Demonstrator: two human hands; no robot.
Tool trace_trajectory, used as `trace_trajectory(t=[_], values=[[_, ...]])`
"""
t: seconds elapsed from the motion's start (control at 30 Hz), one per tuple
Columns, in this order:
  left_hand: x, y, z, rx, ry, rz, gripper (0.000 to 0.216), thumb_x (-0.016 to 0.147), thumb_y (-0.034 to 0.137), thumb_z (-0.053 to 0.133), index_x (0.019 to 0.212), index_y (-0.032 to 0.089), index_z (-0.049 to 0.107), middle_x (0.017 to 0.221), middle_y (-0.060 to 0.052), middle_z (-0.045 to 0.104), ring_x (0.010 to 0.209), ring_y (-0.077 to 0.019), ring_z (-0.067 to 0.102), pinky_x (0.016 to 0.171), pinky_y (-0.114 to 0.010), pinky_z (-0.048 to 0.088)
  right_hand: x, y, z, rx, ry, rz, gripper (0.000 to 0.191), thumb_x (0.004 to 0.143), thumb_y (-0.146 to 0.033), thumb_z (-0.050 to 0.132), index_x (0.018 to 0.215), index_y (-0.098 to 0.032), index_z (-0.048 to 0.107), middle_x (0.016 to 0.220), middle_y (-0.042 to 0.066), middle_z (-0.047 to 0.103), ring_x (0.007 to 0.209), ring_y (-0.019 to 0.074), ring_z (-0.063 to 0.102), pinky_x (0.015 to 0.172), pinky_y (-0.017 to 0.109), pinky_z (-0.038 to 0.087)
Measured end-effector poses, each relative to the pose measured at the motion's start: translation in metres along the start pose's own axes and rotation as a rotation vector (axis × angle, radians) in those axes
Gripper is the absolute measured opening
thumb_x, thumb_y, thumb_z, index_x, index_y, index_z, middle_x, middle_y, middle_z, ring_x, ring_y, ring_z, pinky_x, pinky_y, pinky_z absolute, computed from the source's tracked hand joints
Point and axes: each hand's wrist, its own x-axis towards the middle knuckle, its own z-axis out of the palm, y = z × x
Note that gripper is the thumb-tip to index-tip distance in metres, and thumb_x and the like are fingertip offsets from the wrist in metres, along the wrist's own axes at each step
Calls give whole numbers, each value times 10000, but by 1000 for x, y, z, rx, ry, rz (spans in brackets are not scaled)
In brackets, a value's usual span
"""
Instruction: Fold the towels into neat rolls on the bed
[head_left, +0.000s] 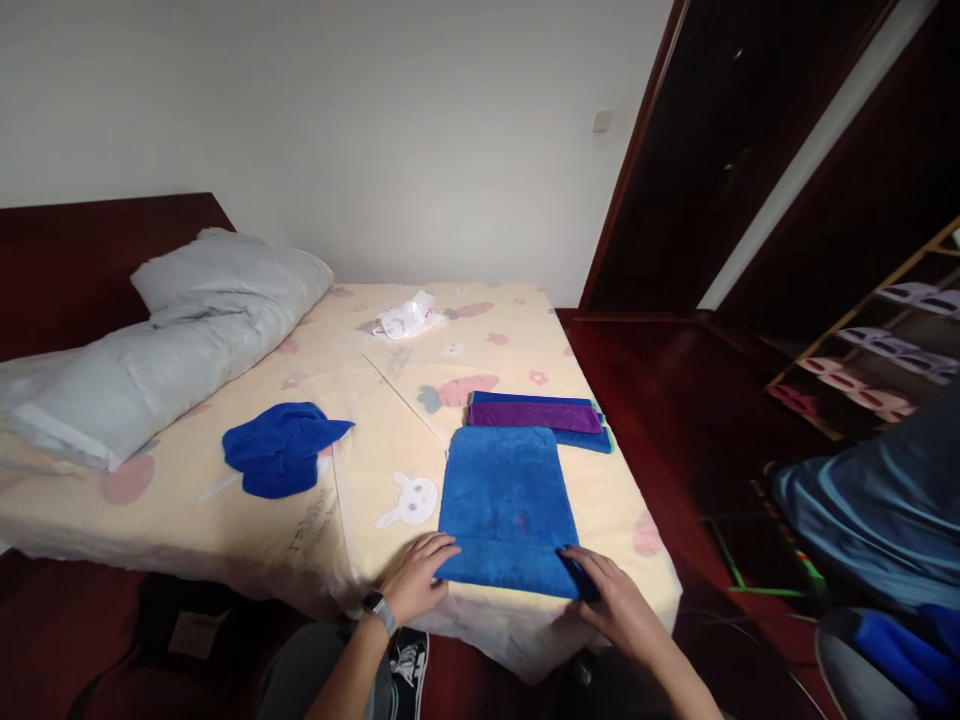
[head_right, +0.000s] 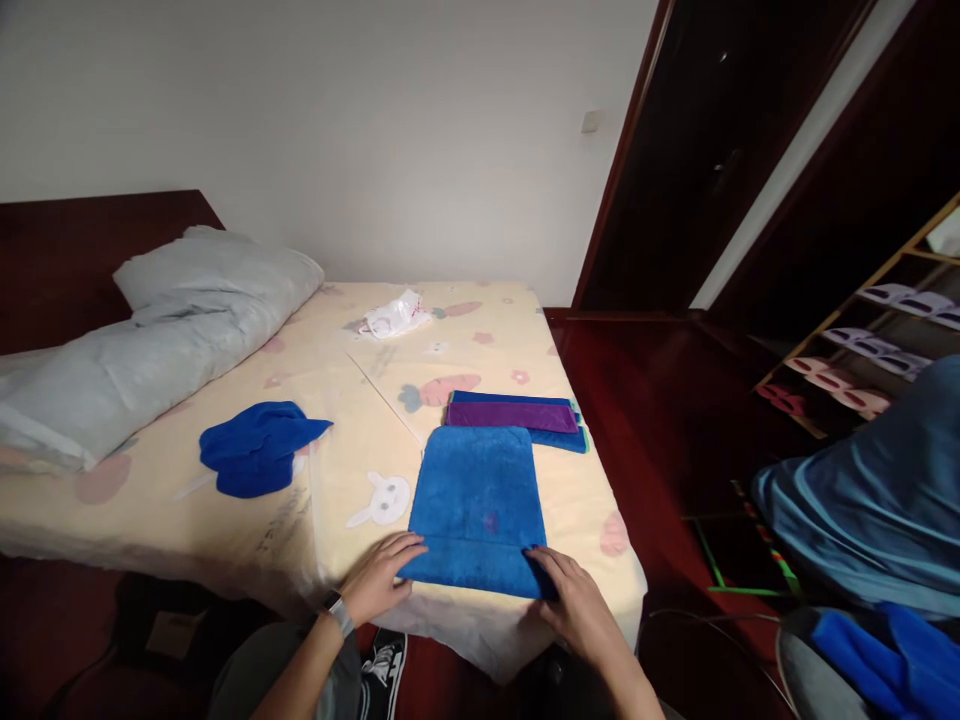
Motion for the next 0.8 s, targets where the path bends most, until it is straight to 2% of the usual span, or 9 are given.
trace_trajectory(t=[0.13, 0.23, 0.3, 0.4, 0.5, 0.57, 0.63, 0.73, 0.8], values=[[11, -9, -2, -151, 98, -95, 462, 780, 102, 521, 1188, 274, 655, 1218, -32, 690, 1143, -200, 616, 1044, -360, 464, 12, 9, 1, 131, 79, 67, 456, 841, -340, 509, 1276, -217, 573, 1327, 91, 618, 1243, 257, 557, 1097, 423, 408], [27, -15, 0, -274, 169, -274, 265, 905, 295, 487, 1114, 221, 634, 888, -19, 709, 814, -172, 664, 770, -290, 526, 24, 11, 0, 290, 126, 210, 421, 923, -508, 434, 1204, -224, 566, 1183, 91, 687, 1098, 255, 646, 981, 393, 487], [39, -19, 3, -332, 223, -363, 280, 935, 407, 457, 1054, 202, 606, 733, 17, 647, 698, -156, 634, 662, -256, 489, 33, 11, -1, 363, 158, 317, 454, 931, -584, 397, 1171, -234, 559, 1097, 81, 715, 1013, 252, 680, 906, 369, 512], [55, -22, 9, -336, 322, -433, 285, 944, 427, 445, 1065, 198, 565, 713, 25, 625, 700, -156, 643, 647, -244, 461, 45, 12, 1, 389, 211, 411, 554, 899, -632, 439, 1280, -235, 505, 1071, 82, 728, 1008, 256, 690, 889, 356, 517], [63, -21, 13, -189, 370, -446, 350, 924, 410, 513, 1203, 200, 511, 761, 10, 641, 723, -178, 660, 653, -257, 454, 54, 15, 5, 319, 239, 385, 697, 873, -601, 496, 1443, -228, 347, 1079, 83, 728, 1015, 258, 692, 878, 357, 521], [66, -18, 13, -84, 352, -443, 419, 907, 384, 558, 1271, 194, 474, 811, -8, 660, 755, -193, 674, 666, -265, 456, 58, 17, 7, 240, 238, 350, 660, 897, -574, 448, 1452, -240, 323, 1110, 86, 718, 1018, 259, 691, 860, 360, 520], [68, -15, 10, -16, 311, -488, 428, 919, 355, 550, 1297, 173, 462, 830, -31, 683, 772, -207, 689, 669, -271, 453, 60, 17, 9, 153, 240, 332, 574, 927, -558, 374, 1414, -254, 370, 1109, 89, 712, 998, 263, 692, 835, 367, 518], [70, -8, 3, 92, 235, -616, 335, 960, 376, 487, 1197, 148, 556, 804, -75, 715, 785, -238, 706, 653, -285, 432, 62, 14, 9, 40, 278, 332, 547, 942, -554, 318, 1369, -229, 423, 1056, 108, 712, 984, 282, 685, 826, 388, 505], [71, -4, -1, 140, 186, -668, 339, 964, 446, 470, 1013, 155, 637, 798, -108, 728, 808, -257, 712, 646, -289, 416, 66, 10, 7, 27, 298, 407, 584, 943, -583, 296, 1362, -199, 431, 1051, 126, 719, 992, 297, 687, 826, 401, 503]])
